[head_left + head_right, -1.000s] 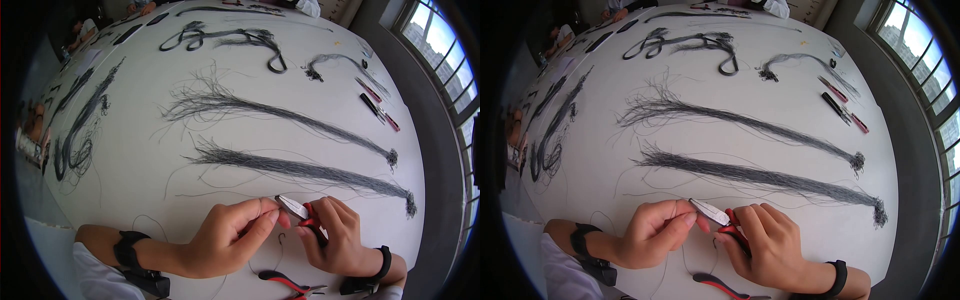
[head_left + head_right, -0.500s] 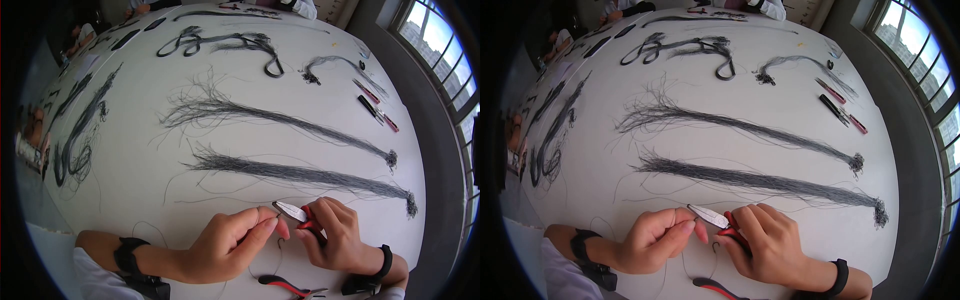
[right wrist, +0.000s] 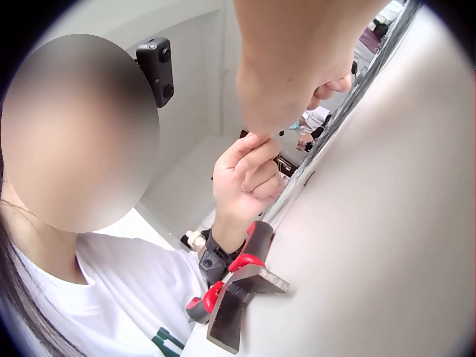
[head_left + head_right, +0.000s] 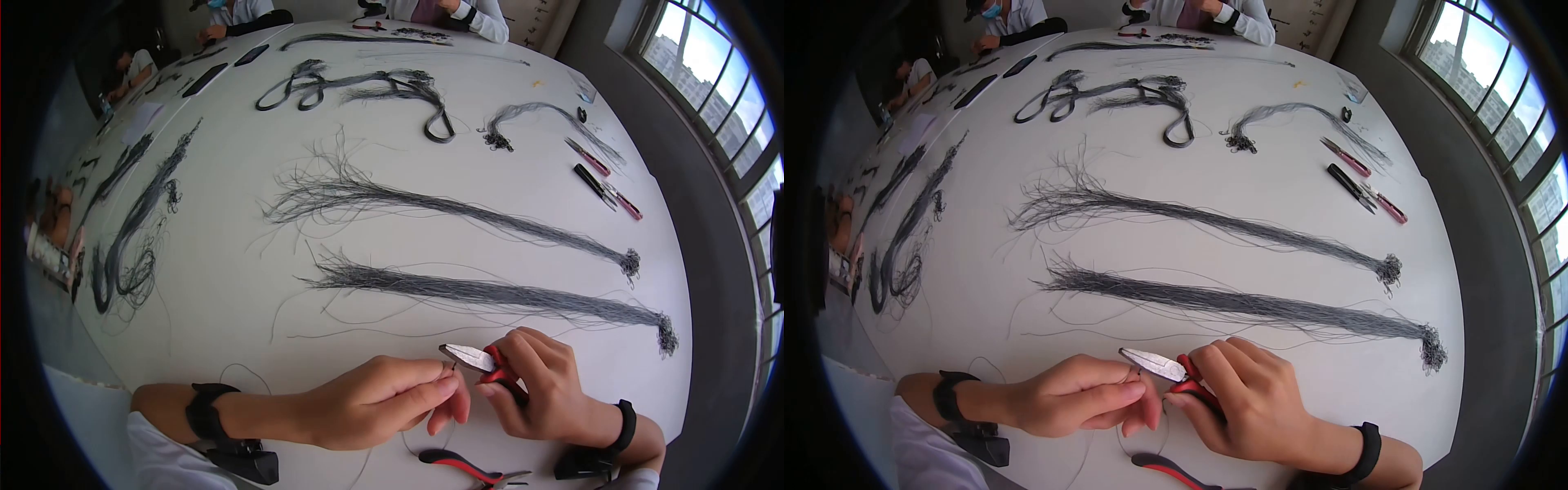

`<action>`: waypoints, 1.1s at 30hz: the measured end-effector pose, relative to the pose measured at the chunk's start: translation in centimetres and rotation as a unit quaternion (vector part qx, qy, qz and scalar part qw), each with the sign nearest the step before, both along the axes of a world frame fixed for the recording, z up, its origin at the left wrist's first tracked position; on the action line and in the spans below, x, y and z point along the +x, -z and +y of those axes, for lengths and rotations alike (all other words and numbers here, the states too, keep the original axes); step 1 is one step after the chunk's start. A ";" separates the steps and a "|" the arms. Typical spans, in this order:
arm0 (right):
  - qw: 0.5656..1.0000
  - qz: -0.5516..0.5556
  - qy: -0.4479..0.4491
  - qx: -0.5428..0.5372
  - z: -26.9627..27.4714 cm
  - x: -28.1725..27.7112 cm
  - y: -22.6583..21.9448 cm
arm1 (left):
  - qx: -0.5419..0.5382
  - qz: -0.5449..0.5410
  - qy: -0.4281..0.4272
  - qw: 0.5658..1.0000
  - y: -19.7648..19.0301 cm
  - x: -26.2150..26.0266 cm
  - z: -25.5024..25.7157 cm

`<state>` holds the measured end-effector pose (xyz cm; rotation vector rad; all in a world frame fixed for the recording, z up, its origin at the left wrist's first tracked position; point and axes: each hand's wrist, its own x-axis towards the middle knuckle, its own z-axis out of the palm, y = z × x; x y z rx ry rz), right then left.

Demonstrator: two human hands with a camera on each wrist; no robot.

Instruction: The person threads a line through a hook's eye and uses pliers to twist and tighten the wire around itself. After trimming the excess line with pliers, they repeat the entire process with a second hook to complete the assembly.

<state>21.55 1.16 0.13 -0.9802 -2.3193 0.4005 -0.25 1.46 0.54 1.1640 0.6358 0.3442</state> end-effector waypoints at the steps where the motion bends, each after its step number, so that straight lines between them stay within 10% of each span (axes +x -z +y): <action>1: 1.000 0.002 -0.005 -0.002 0.0 0.0 0.0 | 0.000 0.000 0.001 1.000 0.0 -0.1 0.1; 15: 0.996 0.043 -0.004 -0.084 -0.8 0.1 0.0 | -0.077 0.029 0.183 0.980 -1.5 -0.4 1.2; 33: 0.968 0.110 0.030 -0.222 -0.9 0.2 -0.1 | -0.023 -0.032 0.039 0.998 -1.2 -0.6 0.6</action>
